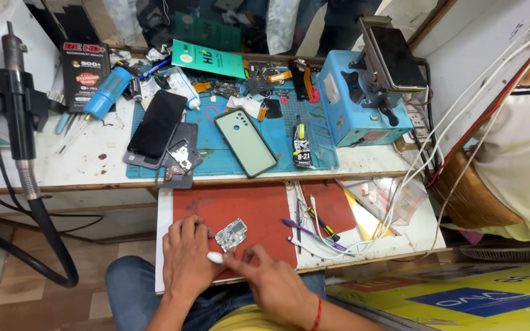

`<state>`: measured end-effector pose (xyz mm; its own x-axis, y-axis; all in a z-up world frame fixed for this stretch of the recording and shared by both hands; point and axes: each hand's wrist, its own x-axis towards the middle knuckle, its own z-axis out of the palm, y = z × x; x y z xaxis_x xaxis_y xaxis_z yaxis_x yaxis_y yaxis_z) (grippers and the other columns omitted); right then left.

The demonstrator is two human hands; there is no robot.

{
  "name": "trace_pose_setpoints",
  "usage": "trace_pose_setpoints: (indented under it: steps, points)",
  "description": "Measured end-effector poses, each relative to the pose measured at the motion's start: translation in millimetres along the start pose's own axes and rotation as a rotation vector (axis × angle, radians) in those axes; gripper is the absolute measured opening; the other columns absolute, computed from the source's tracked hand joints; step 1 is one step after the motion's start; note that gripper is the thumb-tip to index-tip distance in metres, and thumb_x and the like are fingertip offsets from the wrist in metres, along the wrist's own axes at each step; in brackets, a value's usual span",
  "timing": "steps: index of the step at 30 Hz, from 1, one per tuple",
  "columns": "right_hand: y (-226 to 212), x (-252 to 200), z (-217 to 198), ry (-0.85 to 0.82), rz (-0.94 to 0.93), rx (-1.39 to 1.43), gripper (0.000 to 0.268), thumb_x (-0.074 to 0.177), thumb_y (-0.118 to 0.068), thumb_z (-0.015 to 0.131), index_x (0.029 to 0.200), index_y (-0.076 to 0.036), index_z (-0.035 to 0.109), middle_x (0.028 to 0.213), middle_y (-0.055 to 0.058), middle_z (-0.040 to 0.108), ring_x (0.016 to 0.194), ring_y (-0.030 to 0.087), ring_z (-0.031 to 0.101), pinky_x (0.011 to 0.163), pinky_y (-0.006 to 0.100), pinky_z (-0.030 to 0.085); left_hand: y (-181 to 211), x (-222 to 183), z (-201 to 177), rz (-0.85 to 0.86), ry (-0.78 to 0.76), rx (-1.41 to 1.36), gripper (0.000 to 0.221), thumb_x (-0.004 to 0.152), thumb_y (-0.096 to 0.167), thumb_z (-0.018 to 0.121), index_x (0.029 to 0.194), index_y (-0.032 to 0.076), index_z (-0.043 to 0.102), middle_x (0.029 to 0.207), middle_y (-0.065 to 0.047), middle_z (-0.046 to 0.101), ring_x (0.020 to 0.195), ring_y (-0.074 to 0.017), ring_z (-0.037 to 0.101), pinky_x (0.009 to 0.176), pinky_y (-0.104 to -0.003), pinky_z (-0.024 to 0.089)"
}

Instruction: The person cleans a small electronic component with a cotton swab, then uses a screwdriver to remove screws from the back of a disassembled smartphone. They continue to unscrew and manipulate the phone's back cover and internal parts on a workbench.

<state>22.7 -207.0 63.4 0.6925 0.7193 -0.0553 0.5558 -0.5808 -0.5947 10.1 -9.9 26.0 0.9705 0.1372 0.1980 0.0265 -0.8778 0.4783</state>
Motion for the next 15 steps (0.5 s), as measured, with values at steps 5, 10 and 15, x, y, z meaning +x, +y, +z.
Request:
trace_pose_setpoints:
  steps: [5, 10, 15]
  points:
    - [-3.8, -13.1, 10.2, -0.165, 0.082, 0.069, 0.07, 0.082, 0.002, 0.054, 0.148, -0.022, 0.055, 0.116, 0.018, 0.059, 0.066, 0.044, 0.063, 0.062, 0.053, 0.054, -3.1, -10.6, 5.4, -0.053, -0.07, 0.009, 0.055, 0.065, 0.052, 0.083, 0.094, 0.007, 0.067, 0.118, -0.009, 0.056, 0.119, -0.0332, 0.045, 0.098, -0.049, 0.037]
    - [-0.7, -3.3, 10.3, -0.148, 0.077, 0.085, 0.065, 0.088, 0.001, 0.053, 0.149, -0.023, 0.056, 0.113, 0.017, 0.059, 0.069, 0.044, 0.063, 0.063, 0.053, 0.053, -1.7, -10.4, 3.5, -0.067, -0.088, -0.005, 0.055, 0.066, 0.053, 0.082, 0.093, 0.007, 0.067, 0.116, -0.008, 0.055, 0.119, -0.0318, 0.045, 0.098, -0.047, 0.037]
    - [4.0, -4.1, 15.0, -0.128, 0.036, 0.104, 0.065, 0.088, 0.0, 0.055, 0.149, -0.021, 0.055, 0.111, 0.016, 0.058, 0.072, 0.041, 0.064, 0.065, 0.05, 0.055, -3.7, -5.5, 3.7, -0.08, -0.102, 0.0, 0.056, 0.066, 0.054, 0.082, 0.093, 0.007, 0.067, 0.115, -0.007, 0.054, 0.117, -0.0308, 0.045, 0.097, -0.046, 0.037]
